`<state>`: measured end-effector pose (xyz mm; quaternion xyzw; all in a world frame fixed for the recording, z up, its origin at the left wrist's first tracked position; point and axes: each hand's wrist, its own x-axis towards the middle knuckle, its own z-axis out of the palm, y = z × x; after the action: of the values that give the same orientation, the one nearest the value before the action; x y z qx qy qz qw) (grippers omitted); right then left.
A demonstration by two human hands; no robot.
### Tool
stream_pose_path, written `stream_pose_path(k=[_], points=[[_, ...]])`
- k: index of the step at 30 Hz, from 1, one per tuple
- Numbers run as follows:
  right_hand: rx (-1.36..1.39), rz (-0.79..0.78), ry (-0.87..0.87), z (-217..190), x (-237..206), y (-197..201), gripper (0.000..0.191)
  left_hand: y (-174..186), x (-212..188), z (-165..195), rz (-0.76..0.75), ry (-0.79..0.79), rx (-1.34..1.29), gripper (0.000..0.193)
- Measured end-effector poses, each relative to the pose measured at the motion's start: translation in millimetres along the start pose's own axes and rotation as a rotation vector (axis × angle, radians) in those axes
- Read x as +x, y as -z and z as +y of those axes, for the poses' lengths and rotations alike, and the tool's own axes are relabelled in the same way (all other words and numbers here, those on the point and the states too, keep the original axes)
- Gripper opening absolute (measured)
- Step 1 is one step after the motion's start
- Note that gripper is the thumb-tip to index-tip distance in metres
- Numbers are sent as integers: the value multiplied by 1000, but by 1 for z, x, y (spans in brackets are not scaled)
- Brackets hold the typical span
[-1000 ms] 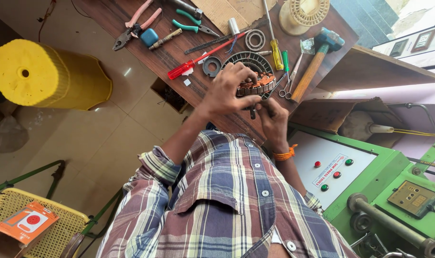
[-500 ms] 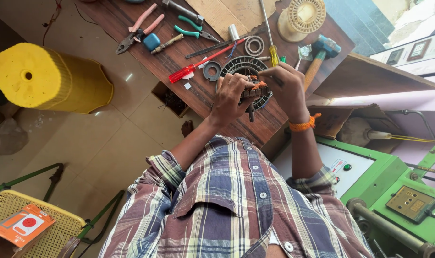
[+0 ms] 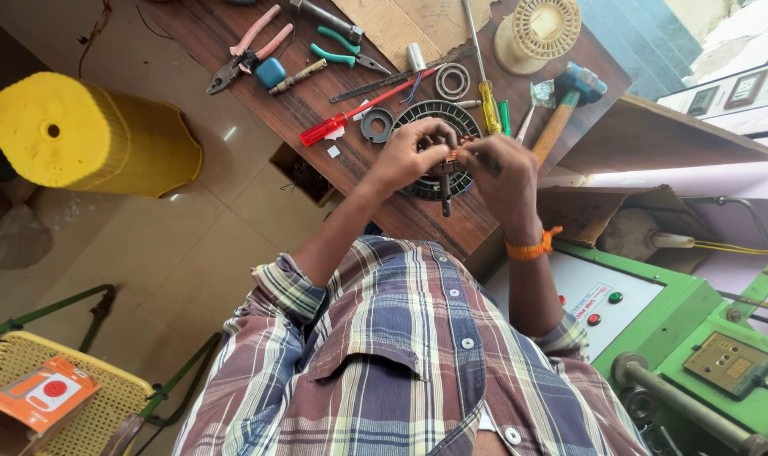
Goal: The person works on an electric motor armature at a workbench, holding the wound rotor with one hand while using a small screwdriver-like tool and fingers to adjust and reposition the copper windings around the commutator. Near the end they set the armature down and reach toward tools on the bench.
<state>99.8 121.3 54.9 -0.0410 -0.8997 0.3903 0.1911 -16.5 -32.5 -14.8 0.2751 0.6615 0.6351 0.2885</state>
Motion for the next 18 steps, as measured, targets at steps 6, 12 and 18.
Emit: stream_pose_path(k=[6,12,18], points=[[86,-43,-151,-8,-47,-24,9,21,1,-14,-224,-117,-118,13],[209,-13,-330,24,-71,-47,5,17,-8,12,-93,-255,311,27],[179,-30,-207,42,-67,-17,10,-30,-38,14,265,-401,680,45]])
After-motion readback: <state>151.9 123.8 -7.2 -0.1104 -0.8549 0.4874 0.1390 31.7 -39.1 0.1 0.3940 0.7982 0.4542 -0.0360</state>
